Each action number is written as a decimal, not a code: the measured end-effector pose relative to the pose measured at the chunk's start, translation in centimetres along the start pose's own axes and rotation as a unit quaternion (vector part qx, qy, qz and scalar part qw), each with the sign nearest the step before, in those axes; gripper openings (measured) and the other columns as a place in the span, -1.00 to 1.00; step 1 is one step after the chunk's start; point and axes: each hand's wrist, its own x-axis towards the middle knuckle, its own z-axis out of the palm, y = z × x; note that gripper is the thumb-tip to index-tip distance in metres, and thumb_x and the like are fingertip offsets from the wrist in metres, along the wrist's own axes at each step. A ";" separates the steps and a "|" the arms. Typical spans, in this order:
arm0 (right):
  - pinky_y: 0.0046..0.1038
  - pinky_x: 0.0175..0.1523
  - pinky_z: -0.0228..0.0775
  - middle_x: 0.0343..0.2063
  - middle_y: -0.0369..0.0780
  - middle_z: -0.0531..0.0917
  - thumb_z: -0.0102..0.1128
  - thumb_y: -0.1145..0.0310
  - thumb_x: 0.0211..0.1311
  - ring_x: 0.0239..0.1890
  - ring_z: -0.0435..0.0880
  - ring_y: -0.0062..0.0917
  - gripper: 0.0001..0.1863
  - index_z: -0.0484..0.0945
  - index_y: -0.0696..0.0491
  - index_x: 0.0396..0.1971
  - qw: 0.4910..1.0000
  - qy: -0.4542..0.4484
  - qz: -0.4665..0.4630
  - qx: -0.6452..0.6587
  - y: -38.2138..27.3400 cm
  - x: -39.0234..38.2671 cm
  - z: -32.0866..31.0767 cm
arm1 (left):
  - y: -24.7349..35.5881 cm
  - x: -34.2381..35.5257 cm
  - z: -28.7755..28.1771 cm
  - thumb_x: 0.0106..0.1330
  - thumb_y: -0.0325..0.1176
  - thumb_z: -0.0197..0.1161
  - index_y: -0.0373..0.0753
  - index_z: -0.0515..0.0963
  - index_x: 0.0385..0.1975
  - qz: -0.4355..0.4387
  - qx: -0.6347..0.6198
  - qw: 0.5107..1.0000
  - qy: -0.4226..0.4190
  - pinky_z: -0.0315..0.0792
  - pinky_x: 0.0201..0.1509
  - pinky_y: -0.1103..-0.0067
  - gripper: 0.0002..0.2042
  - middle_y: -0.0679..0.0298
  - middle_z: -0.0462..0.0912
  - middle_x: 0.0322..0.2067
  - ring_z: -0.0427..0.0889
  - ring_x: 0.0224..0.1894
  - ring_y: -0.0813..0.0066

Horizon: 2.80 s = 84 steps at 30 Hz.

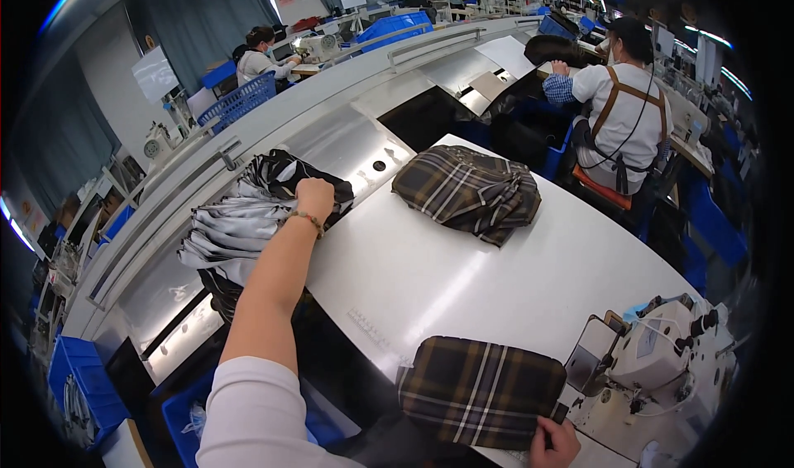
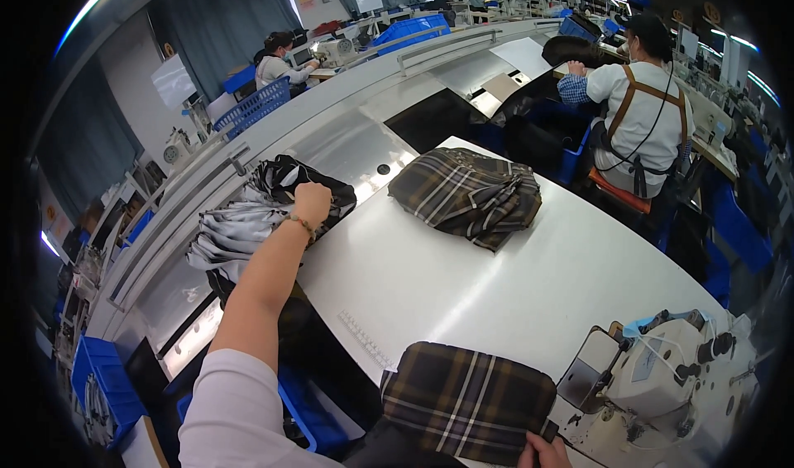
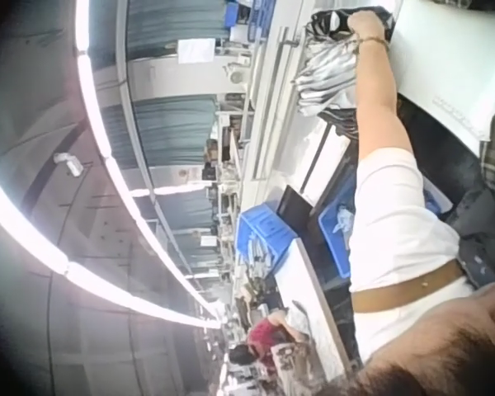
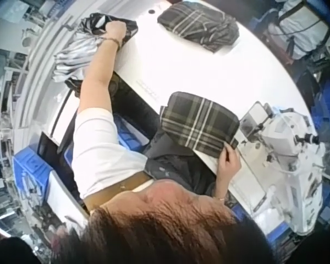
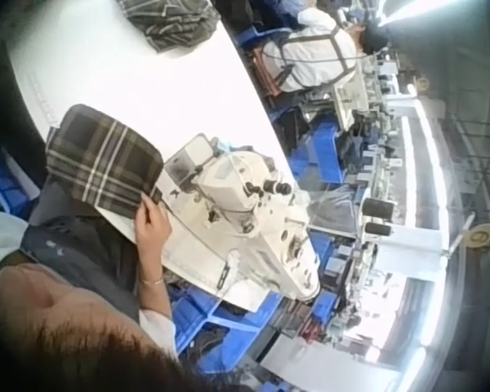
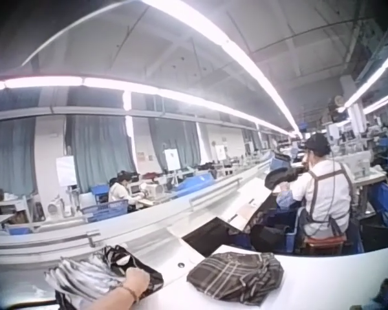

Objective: Sewing together fabric components to assemble bags using an industrial sewing machine.

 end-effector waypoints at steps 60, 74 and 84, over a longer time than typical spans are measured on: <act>-0.44 -0.37 0.39 -0.46 -0.12 0.62 0.25 0.66 0.09 -0.48 0.62 -0.34 -0.83 0.70 0.17 -0.31 0.997 0.039 0.020 0.061 0.3 0.0 1.1 | 7.2 -14.4 -6.9 0.14 -0.02 0.44 -0.21 0.64 0.02 0.179 -0.364 0.902 0.147 0.49 0.14 0.26 -0.49 0.06 0.65 0.08 0.59 0.14 0.08; -0.45 -0.43 0.27 -0.56 -0.15 0.49 0.26 0.66 0.08 -0.55 0.51 -0.40 -0.86 0.68 0.18 -0.34 0.996 0.066 0.004 0.057 -0.1 0.3 1.5 | 8.6 -11.4 -5.4 0.08 0.67 -0.08 -0.06 0.02 0.55 0.131 -0.358 0.925 -0.014 -0.21 0.46 -0.25 0.14 -0.05 -0.14 0.55 -0.28 0.57 -0.25; -0.47 -0.43 0.26 -0.57 -0.15 0.48 0.25 0.67 0.10 -0.55 0.50 -0.44 -0.85 0.67 0.19 -0.32 0.995 0.069 -0.010 0.065 -0.2 0.1 1.4 | 11.3 -11.0 -5.7 0.10 0.68 -0.14 -0.07 0.05 0.54 0.029 -0.313 0.949 0.030 -0.23 0.41 -0.35 0.13 -0.03 -0.08 0.54 -0.25 0.58 -0.16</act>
